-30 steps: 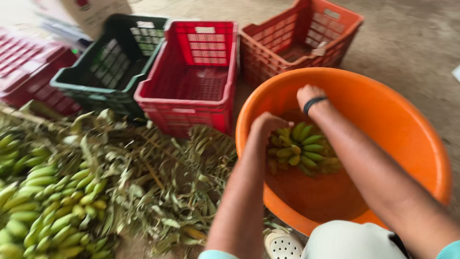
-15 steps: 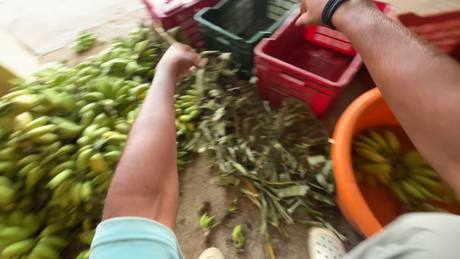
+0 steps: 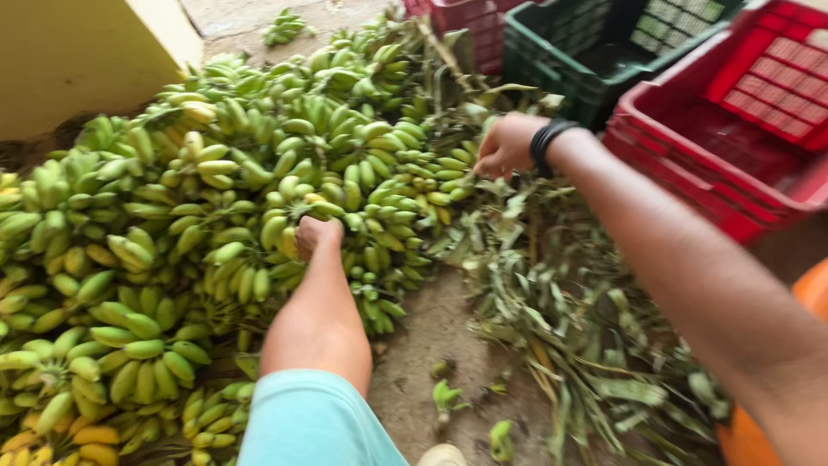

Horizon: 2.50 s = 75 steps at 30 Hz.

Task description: The person repeatedly picks bunches of green bananas from a large pile on the floor, removes the dried bracts, and places the cleaned bunches into an orange basin. The person continues this process for the duration of the clip.

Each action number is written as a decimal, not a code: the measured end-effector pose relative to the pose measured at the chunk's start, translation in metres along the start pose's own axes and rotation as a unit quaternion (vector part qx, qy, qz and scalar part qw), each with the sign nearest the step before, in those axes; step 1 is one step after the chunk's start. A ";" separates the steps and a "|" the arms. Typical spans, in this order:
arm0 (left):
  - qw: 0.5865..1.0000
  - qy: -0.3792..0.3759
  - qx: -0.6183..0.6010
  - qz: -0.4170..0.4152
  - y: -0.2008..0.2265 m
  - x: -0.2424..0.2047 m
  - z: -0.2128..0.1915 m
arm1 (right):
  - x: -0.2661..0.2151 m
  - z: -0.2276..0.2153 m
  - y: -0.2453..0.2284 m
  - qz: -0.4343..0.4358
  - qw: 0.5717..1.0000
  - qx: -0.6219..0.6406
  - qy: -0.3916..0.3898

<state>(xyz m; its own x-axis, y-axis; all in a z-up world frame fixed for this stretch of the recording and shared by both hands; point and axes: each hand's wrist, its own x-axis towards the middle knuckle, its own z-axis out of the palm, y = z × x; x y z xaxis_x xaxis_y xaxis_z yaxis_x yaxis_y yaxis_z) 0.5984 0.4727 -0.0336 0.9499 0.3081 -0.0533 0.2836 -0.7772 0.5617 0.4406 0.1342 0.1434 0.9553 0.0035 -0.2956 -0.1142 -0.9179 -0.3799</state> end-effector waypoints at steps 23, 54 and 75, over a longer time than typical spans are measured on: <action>0.981 -0.115 -0.077 -0.137 0.027 -0.012 0.058 | 0.207 0.216 -0.062 -0.039 0.989 -0.051 0.130; 0.359 -0.823 -0.380 0.222 0.313 -0.637 0.223 | -0.482 0.054 0.365 0.326 0.891 0.168 0.269; 0.556 -0.698 -0.405 0.200 0.366 -0.374 0.180 | -0.469 0.135 0.411 0.337 0.801 -0.281 0.407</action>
<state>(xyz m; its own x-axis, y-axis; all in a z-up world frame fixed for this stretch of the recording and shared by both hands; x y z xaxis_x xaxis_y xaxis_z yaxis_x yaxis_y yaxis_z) 0.3711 -0.0258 0.0433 0.2527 -0.9655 -0.0623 0.3983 0.0451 0.9161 -0.0910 -0.1910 0.0079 0.6158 -0.6178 0.4890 -0.7563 -0.6376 0.1469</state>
